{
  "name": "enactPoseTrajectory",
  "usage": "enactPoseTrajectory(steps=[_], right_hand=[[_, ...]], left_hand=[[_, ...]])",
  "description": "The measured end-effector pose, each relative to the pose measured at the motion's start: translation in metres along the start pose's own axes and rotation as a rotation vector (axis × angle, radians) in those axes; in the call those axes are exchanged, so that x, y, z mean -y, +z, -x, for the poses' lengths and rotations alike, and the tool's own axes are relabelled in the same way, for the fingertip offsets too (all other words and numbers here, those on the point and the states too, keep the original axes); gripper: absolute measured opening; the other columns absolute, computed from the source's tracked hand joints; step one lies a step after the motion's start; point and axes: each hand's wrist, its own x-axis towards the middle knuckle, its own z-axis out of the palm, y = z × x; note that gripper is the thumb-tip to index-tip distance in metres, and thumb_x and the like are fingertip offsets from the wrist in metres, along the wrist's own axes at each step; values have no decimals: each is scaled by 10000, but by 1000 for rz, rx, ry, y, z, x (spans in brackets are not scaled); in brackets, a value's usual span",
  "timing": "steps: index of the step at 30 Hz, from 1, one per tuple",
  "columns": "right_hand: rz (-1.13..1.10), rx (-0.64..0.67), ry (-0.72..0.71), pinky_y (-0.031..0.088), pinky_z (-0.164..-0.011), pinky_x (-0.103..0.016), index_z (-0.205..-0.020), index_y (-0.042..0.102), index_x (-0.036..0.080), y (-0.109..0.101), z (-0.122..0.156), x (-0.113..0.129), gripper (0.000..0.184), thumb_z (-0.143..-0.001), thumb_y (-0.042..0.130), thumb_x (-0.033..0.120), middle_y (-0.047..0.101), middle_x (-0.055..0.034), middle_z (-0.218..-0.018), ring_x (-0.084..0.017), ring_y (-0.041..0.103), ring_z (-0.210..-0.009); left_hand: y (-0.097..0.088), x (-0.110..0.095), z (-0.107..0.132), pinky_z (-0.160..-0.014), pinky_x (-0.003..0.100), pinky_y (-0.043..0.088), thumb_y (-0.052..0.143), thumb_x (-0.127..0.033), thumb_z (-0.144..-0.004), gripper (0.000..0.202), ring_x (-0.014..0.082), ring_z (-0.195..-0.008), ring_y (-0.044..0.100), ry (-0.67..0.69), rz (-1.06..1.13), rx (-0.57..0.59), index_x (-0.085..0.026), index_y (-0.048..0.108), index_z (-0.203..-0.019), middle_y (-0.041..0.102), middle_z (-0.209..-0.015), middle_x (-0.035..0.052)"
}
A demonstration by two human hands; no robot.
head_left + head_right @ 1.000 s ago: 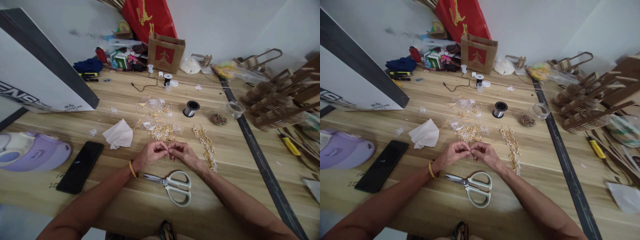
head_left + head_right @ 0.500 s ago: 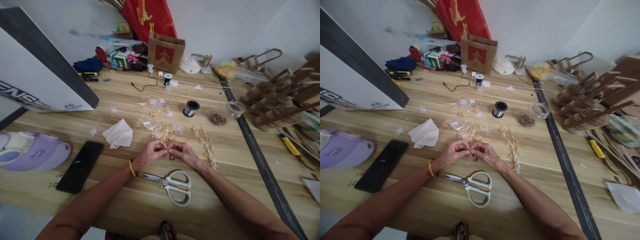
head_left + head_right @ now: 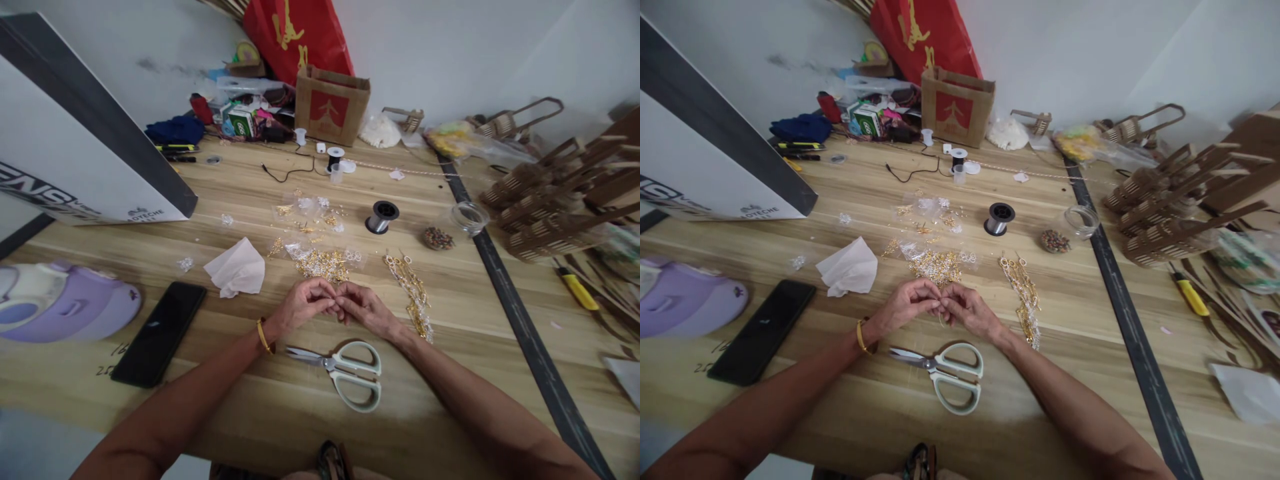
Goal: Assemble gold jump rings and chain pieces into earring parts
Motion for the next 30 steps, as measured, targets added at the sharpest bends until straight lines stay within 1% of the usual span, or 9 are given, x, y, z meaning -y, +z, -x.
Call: enactPoseTrajectory(steps=[7,10,12,15,20,25,30], right_hand=[[18,-10,11,456,-483,-200,-828,530,151,0,-1,1,326,-825,601,469,563,2,-679,-91,528,-559],[51,-19,-10,447,-486,-205,-839,521,156,0,1,-2,321,-839,581,472,564,-1,-689,-96,525,-562],[112,-27,-45,438,-498,-212,-863,512,163,-1,2,-5,303,-866,544,464,563,-4,-703,-100,519,-571],[270,-47,-119,416,-519,-225,-893,506,173,-2,3,-9,252,-912,482,423,556,-12,-720,-107,497,-582],[527,-87,-306,430,-624,-275,-870,520,178,-4,4,-7,187,-942,435,329,538,-38,-778,-142,509,-681],[641,-95,-405,438,-672,-294,-882,522,189,-5,4,-2,175,-953,405,298,537,-45,-800,-161,515,-723],[707,-59,-466,443,-698,-299,-888,511,192,-6,5,-2,157,-960,387,256,544,-56,-828,-170,520,-767]], left_hand=[[1,0,0,-662,263,518,709,-275,-739,231,143,-662,666,17,15,1,-117,576,-843,692,-702,38],[2,1,0,-664,258,520,713,-284,-733,239,137,-660,664,7,19,-14,-116,575,-832,690,-700,33],[1,1,0,-664,256,519,723,-286,-720,248,133,-656,661,-17,22,-25,-114,572,-814,690,-700,34],[-1,0,-1,-664,253,515,740,-277,-698,253,131,-657,658,-75,26,-31,-114,572,-795,697,-706,40],[-4,-2,-2,-651,247,510,741,-286,-688,235,137,-655,657,-143,70,-5,-105,609,-759,695,-683,45],[-7,-1,-3,-639,243,510,713,-298,-717,216,137,-649,649,-140,95,26,-98,643,-758,692,-681,47],[-8,0,-3,-635,245,512,714,-291,-718,217,139,-644,652,-140,96,32,-94,633,-758,695,-678,50]])
